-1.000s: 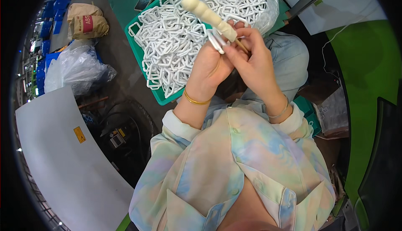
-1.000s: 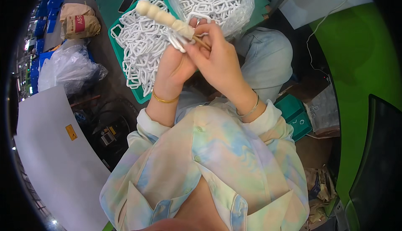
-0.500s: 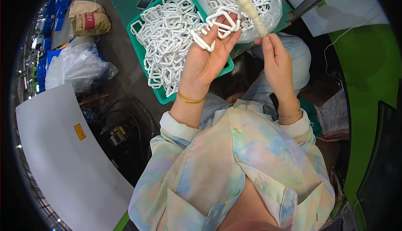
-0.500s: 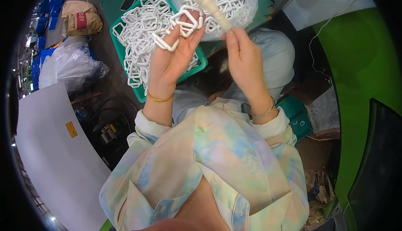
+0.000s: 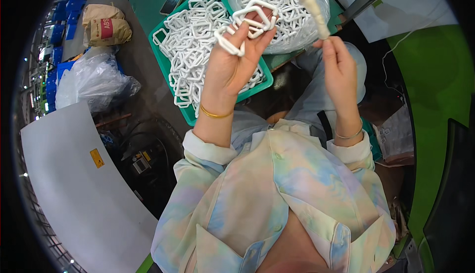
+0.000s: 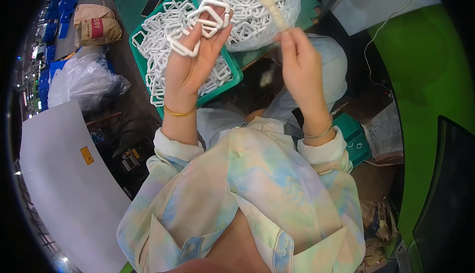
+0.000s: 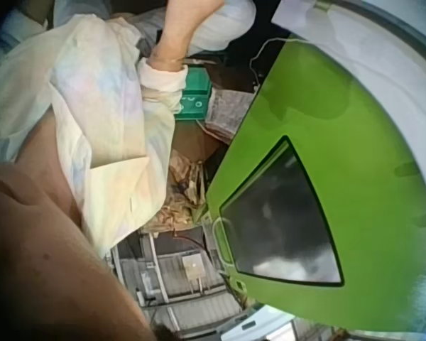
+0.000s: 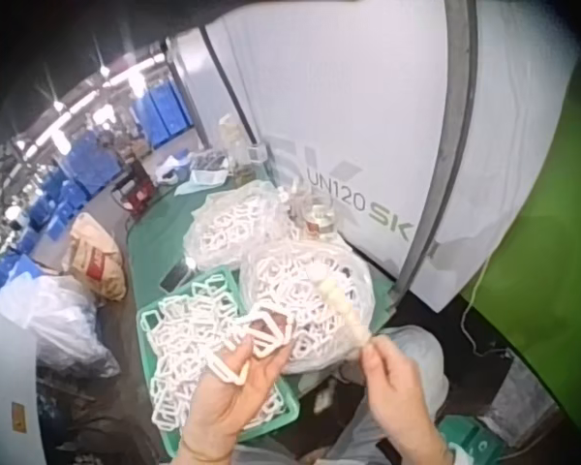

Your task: Assembling white plastic clips onto a cylindrical mandrel at a manual assembly station.

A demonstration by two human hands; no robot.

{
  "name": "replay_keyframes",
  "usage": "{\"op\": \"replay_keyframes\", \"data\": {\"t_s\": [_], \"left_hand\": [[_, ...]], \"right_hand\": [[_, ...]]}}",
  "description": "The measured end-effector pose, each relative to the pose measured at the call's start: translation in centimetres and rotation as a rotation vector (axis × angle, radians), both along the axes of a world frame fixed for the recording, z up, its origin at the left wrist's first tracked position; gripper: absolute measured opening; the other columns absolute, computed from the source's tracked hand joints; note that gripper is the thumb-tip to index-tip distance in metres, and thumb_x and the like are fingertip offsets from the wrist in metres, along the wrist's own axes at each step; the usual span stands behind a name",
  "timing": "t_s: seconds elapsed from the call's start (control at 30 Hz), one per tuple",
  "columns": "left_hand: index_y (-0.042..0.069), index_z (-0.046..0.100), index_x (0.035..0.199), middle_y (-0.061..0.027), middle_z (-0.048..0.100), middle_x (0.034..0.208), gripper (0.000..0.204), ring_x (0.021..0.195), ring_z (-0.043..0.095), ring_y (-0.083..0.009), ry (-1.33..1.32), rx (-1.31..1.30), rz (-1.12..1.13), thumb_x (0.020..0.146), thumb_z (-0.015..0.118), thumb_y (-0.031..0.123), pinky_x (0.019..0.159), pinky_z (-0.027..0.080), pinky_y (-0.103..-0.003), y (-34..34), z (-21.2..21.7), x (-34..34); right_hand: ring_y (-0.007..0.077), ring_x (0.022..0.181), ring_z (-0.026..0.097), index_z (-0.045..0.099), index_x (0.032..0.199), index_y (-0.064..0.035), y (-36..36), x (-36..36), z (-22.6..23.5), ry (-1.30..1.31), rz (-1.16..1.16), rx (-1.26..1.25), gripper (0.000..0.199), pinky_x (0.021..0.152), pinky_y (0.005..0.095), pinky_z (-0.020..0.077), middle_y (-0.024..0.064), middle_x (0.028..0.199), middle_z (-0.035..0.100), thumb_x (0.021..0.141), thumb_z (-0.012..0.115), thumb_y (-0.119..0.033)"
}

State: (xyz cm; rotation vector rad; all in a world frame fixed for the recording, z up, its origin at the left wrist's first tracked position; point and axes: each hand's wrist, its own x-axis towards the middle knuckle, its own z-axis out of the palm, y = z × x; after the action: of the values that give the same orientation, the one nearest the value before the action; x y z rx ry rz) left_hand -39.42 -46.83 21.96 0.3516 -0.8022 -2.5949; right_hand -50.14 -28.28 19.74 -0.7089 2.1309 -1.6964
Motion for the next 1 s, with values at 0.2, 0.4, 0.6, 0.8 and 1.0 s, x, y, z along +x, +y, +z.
{"op": "replay_keyframes", "data": {"t_s": [0.2, 0.4, 0.6, 0.8, 1.0], "left_hand": [[-0.002, 0.051, 0.136, -0.0180, 0.057, 0.136, 0.047, 0.126, 0.054, -0.0287, -0.307, -0.696, 0.006, 0.091, 0.061, 0.005, 0.107, 0.043, -0.038, -2.8, 1.7, -3.7], [-0.003, 0.040, 0.147, -0.0166, 0.051, 0.144, 0.060, 0.135, 0.048, -0.0243, -0.494, -1.433, 0.057, 0.088, 0.048, -0.005, 0.113, 0.037, -0.037, -4.8, 2.6, -6.1], [0.008, 0.068, 0.119, -0.0129, 0.068, 0.112, 0.037, 0.107, 0.063, -0.0349, -0.491, -1.860, -0.260, 0.082, 0.063, 0.013, 0.100, 0.046, -0.045, -2.6, -3.5, -4.8], [0.011, 0.069, 0.112, -0.0094, 0.068, 0.102, 0.027, 0.101, 0.064, -0.0313, -0.465, -2.090, -0.442, 0.086, 0.063, 0.013, 0.090, 0.048, -0.046, 2.5, -5.7, -3.2], [0.011, 0.067, 0.116, -0.0094, 0.063, 0.121, 0.035, 0.115, 0.058, -0.0295, -0.413, -2.017, -0.105, 0.082, 0.059, 0.006, 0.094, 0.045, -0.052, -1.1, -6.5, -5.9]], "right_hand": [[0.0013, 0.065, 0.032, 0.066, 0.100, -0.0010, 1.3, -1.3, -0.4, 0.019, -0.082, -0.020, 0.029, 0.057, 0.0195, 0.0257, -0.0081, 0.071, 0.039, 0.106, 0.050, -0.024], [0.0002, 0.068, 0.035, 0.065, 0.106, 0.0004, 2.0, -2.0, -1.6, -0.057, -0.141, -0.055, 0.023, 0.059, 0.0183, 0.0270, -0.0089, 0.077, 0.047, 0.104, 0.055, -0.019], [0.0026, 0.074, 0.050, 0.060, 0.124, 0.0051, -0.6, -5.2, -6.3, -0.195, -0.193, -0.007, 0.042, 0.065, 0.0190, 0.0393, -0.0024, 0.085, 0.063, 0.095, 0.069, -0.025], [0.0097, 0.076, 0.058, 0.065, 0.103, 0.0037, -4.7, -8.4, -10.7, -0.021, -0.175, 0.167, 0.035, 0.070, 0.0260, 0.0463, 0.0028, 0.083, 0.067, 0.092, 0.071, -0.029], [0.0059, 0.063, 0.032, 0.046, 0.072, -0.0051, -4.8, -8.7, -6.0, -0.051, -0.204, -0.056, 0.034, 0.056, 0.0263, 0.0299, -0.0060, 0.068, 0.037, 0.094, 0.066, -0.020]]}}
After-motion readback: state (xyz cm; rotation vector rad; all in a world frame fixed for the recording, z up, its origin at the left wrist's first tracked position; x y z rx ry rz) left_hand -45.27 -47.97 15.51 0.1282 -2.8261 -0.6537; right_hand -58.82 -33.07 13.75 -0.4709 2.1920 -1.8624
